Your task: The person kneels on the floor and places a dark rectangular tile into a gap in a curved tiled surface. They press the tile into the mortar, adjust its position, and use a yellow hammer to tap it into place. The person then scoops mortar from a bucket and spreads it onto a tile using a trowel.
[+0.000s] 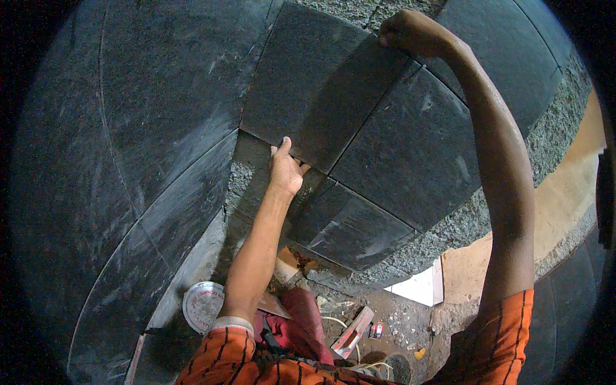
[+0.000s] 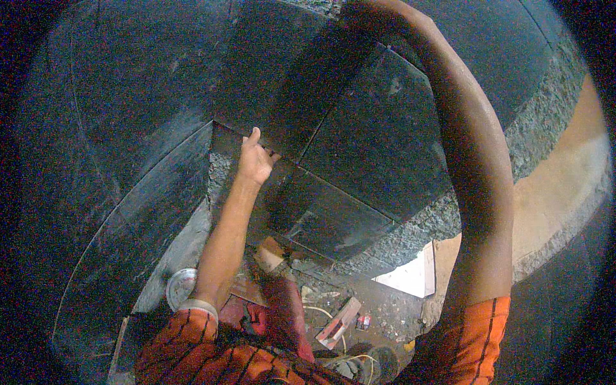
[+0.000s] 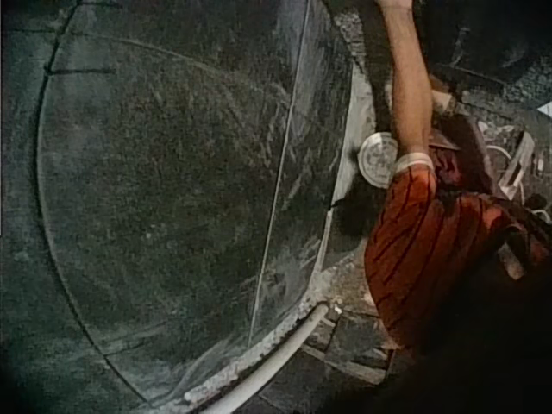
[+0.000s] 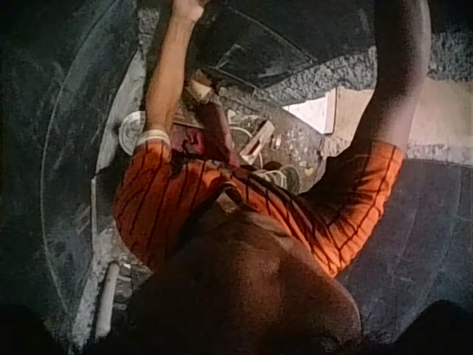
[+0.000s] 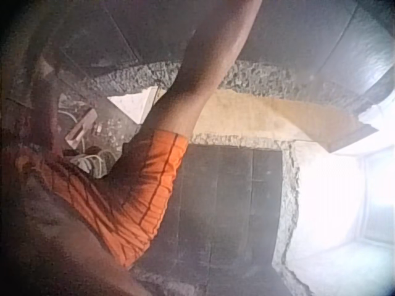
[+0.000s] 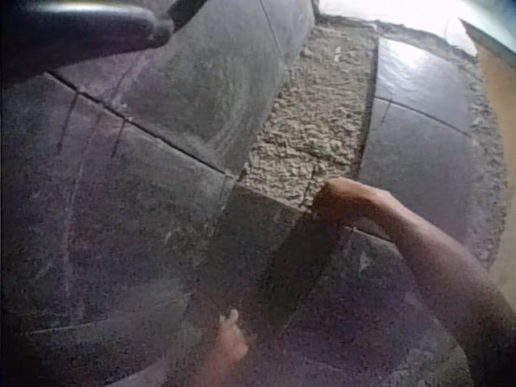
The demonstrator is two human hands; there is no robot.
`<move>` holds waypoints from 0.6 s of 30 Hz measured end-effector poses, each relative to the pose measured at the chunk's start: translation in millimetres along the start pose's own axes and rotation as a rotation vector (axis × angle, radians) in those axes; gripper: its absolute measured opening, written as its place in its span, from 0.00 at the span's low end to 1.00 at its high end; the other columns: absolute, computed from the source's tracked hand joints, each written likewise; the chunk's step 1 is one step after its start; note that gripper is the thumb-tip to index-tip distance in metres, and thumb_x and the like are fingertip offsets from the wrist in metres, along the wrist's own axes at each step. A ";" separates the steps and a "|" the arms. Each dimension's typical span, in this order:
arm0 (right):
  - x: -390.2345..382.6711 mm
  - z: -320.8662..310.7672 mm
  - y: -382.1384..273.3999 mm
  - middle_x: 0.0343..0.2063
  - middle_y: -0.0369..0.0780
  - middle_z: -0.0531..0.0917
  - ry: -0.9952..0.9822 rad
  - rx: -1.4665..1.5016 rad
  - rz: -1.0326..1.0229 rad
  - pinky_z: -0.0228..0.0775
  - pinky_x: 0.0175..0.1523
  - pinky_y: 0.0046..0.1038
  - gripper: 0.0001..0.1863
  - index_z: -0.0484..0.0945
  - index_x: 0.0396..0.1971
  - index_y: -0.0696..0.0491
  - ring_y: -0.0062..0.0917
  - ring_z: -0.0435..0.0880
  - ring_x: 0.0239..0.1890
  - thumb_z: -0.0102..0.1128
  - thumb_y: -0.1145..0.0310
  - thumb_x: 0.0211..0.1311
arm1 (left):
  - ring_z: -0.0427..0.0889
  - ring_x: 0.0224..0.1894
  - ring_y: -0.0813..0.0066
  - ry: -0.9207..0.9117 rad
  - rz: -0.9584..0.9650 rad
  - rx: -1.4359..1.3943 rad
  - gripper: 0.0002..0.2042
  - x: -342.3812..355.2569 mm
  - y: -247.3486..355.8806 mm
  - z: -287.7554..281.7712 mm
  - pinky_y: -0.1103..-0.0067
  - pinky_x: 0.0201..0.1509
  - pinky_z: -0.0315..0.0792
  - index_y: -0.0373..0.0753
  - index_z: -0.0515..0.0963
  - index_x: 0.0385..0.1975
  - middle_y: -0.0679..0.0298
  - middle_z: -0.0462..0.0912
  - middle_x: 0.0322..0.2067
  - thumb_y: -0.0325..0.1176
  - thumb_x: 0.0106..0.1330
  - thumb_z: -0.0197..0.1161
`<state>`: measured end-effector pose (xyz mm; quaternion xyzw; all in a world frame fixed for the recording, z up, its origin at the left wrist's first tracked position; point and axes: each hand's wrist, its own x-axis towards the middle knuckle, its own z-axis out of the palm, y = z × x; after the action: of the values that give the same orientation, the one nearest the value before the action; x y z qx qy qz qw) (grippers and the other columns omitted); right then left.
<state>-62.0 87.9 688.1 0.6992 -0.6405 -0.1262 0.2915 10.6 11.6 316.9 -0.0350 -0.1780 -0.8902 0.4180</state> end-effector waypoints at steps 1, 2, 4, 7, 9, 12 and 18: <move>-0.6 -0.9 2.4 0.27 0.45 0.81 0.004 -0.015 -0.007 0.70 0.38 0.35 0.13 0.79 0.32 0.56 0.33 0.81 0.30 0.54 0.61 0.58 | 0.65 0.55 0.59 -0.016 -0.003 0.002 0.38 1.7 -0.1 -0.6 0.55 0.53 0.57 0.49 0.41 0.62 0.62 0.63 0.57 0.48 0.60 0.58; -0.1 0.4 2.8 0.27 0.45 0.81 0.005 -0.027 -0.017 0.70 0.38 0.35 0.13 0.79 0.32 0.56 0.33 0.81 0.30 0.54 0.61 0.58 | 0.64 0.55 0.60 -0.026 -0.007 0.003 0.39 2.8 -0.6 -3.0 0.55 0.53 0.56 0.49 0.40 0.63 0.62 0.62 0.57 0.49 0.59 0.59; 1.1 1.1 3.3 0.27 0.45 0.81 0.015 -0.108 -0.035 0.70 0.38 0.35 0.13 0.78 0.32 0.56 0.33 0.80 0.30 0.54 0.61 0.58 | 0.64 0.57 0.59 -0.029 -0.009 0.003 0.39 7.1 -1.7 -5.8 0.55 0.53 0.56 0.49 0.40 0.62 0.62 0.62 0.58 0.49 0.59 0.59; 8.7 12.7 3.4 0.27 0.45 0.81 0.004 -0.110 -0.037 0.70 0.39 0.34 0.13 0.78 0.33 0.57 0.34 0.80 0.29 0.54 0.61 0.58 | 0.64 0.57 0.59 0.043 0.013 0.008 0.36 1.5 0.8 -7.8 0.55 0.53 0.56 0.49 0.43 0.61 0.63 0.62 0.58 0.48 0.59 0.59; -1.9 2.2 4.3 0.27 0.45 0.81 -0.053 0.104 0.035 0.71 0.39 0.34 0.13 0.78 0.33 0.57 0.35 0.80 0.29 0.54 0.62 0.58 | 0.66 0.56 0.59 0.121 -0.001 0.003 0.31 -5.2 1.6 9.7 0.54 0.52 0.58 0.48 0.49 0.58 0.63 0.65 0.57 0.47 0.60 0.58; 0.6 0.8 6.2 0.26 0.43 0.81 -0.035 -0.064 -0.063 0.71 0.39 0.34 0.13 0.78 0.34 0.57 0.34 0.79 0.29 0.54 0.62 0.58 | 0.67 0.55 0.59 0.076 -0.008 -0.022 0.28 1.4 -1.9 0.6 0.54 0.52 0.59 0.48 0.53 0.56 0.63 0.66 0.56 0.47 0.60 0.58; -6.7 2.5 9.1 0.28 0.42 0.82 0.051 0.008 -0.070 0.68 0.43 0.39 0.12 0.79 0.33 0.53 0.35 0.81 0.34 0.54 0.61 0.58 | 0.68 0.54 0.60 0.025 -0.002 -0.038 0.23 6.7 -6.8 -2.9 0.56 0.51 0.60 0.48 0.58 0.53 0.62 0.69 0.54 0.47 0.62 0.56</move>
<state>-71.8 93.7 690.0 0.7252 -0.6085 -0.1162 0.3004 1.4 9.7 313.6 -0.0316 -0.1559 -0.8941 0.4186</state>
